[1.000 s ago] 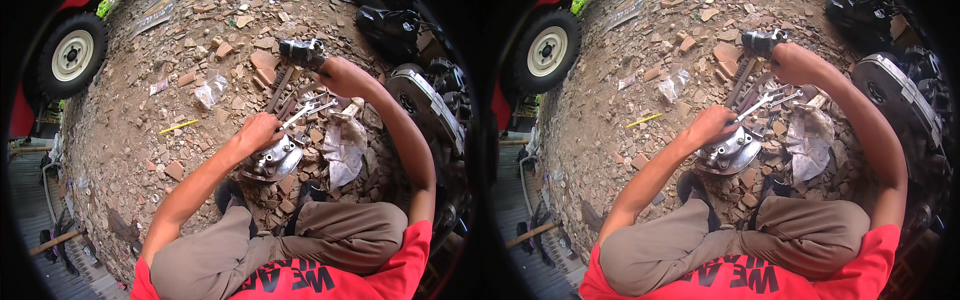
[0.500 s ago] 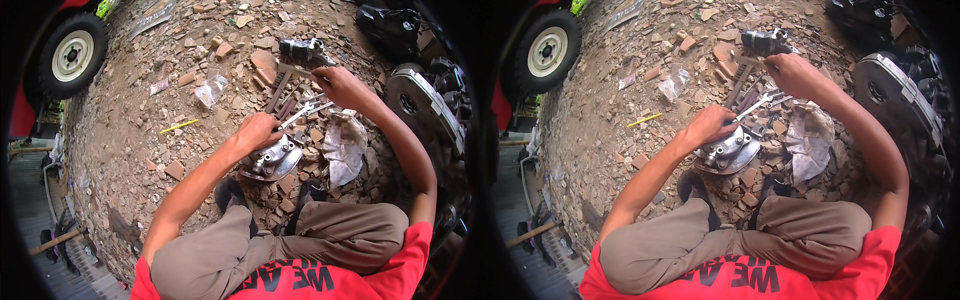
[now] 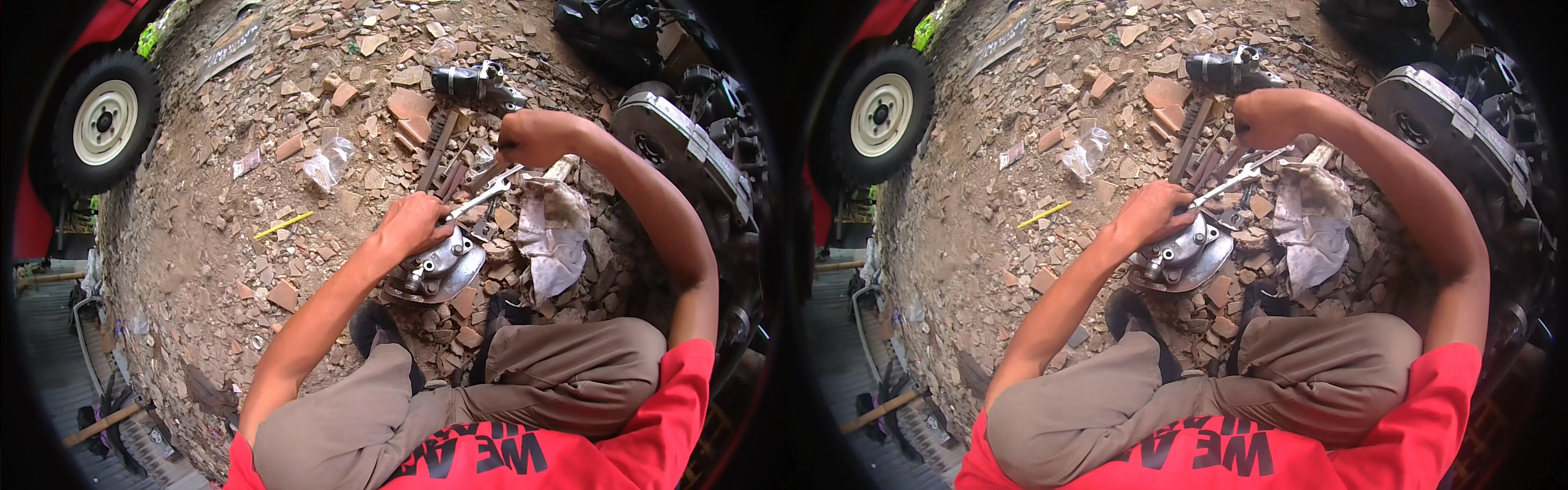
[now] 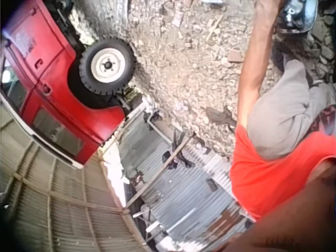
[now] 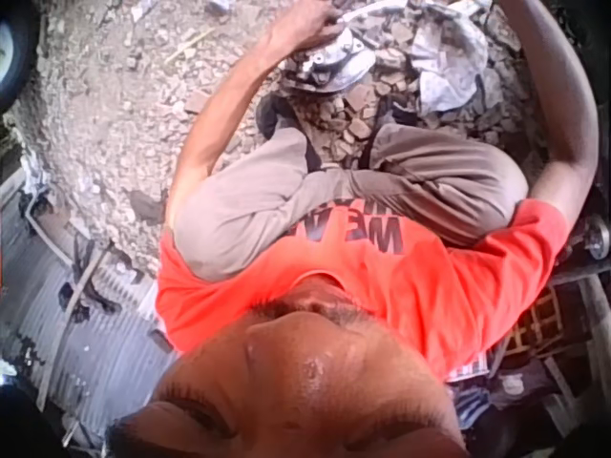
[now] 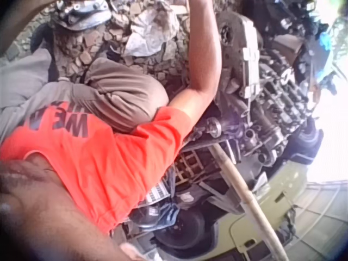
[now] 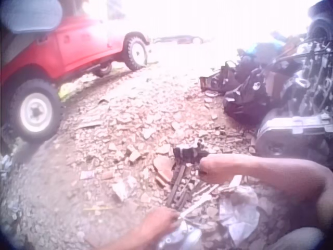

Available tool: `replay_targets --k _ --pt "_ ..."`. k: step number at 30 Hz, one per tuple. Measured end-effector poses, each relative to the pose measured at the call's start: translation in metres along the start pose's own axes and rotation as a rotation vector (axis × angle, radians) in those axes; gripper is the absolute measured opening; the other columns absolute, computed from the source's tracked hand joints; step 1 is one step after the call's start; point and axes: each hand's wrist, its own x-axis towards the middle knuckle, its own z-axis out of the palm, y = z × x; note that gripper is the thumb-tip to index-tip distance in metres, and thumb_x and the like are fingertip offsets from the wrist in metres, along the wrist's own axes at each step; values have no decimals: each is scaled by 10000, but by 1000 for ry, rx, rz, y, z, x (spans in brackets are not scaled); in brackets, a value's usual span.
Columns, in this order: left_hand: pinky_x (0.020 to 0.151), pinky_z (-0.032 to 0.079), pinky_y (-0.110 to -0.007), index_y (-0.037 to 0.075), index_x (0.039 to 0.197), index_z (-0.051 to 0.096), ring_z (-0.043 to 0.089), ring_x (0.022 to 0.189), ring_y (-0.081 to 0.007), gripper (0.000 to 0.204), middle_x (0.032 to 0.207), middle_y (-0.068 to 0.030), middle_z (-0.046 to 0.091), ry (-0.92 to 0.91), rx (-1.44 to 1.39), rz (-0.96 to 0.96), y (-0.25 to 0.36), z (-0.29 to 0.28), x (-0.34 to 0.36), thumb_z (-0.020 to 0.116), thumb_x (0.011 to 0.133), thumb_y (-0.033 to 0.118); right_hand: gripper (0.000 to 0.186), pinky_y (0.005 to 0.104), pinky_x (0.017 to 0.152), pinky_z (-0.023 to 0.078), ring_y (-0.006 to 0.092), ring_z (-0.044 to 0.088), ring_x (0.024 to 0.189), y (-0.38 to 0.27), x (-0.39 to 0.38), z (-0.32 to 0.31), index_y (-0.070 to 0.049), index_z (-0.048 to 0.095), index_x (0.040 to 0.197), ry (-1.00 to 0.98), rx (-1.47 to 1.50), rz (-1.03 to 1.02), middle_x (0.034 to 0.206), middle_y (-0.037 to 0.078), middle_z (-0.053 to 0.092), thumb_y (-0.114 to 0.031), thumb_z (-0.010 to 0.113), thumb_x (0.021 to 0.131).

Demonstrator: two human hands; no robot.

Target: The person sits on the ground and uses a wrench to tighten bolts on a metallic mechanical component. They repeatedly adjust the wrench and reposition their hands to secure the fasteners.

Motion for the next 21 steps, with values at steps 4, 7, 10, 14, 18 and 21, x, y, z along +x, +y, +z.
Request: replay_targets --k 4,7,10,14,18,21 --pt "792 571 -478 76 1000 765 701 860 -388 281 893 -194 715 -2 -24 -5 -11 0 0 699 880 321 269 518 666 524 435 676 708 -2 16 8 42 669 940 817 159 46 727 254 659 -190 543 991" --pt "812 565 -472 49 990 756 690 867 -396 273 922 -196 713 2 -6 -30 -13 2 -2 673 890 290 281 515 699 535 430 691 734 -9 16 41 71 659 927 534 264 109 757 251 679 -157 504 985" --pt "806 564 -478 45 942 747 688 864 -399 267 926 -195 713 -42 -4 -13 -1 -3 3 660 898 294 311 495 739 554 400 713 788 -3 2 40 106 669 931 -75 -44 93 828 238 712 -125 461 947" --pt "798 559 -492 26 875 721 683 856 -408 269 921 -191 712 -57 2 0 -3 -1 3 648 907 283 334 495 756 515 396 672 786 -11 -1 -9 48 638 951 324 209 241 782 229 663 -252 516 1029" --pt "842 585 -491 74 997 770 716 906 -375 325 942 -194 728 -47 11 27 -17 -1 -1 652 939 372 329 482 722 468 382 617 785 0 17 9 29 557 1014 646 274 168 838 237 621 -284 474 1069" --pt "870 572 -492 52 1017 766 711 938 -369 340 974 -198 729 -21 -13 22 -13 1 2 652 941 362 262 503 679 444 371 574 707 11 33 67 -2 500 1027 686 393 83 789 214 583 -255 455 1078"
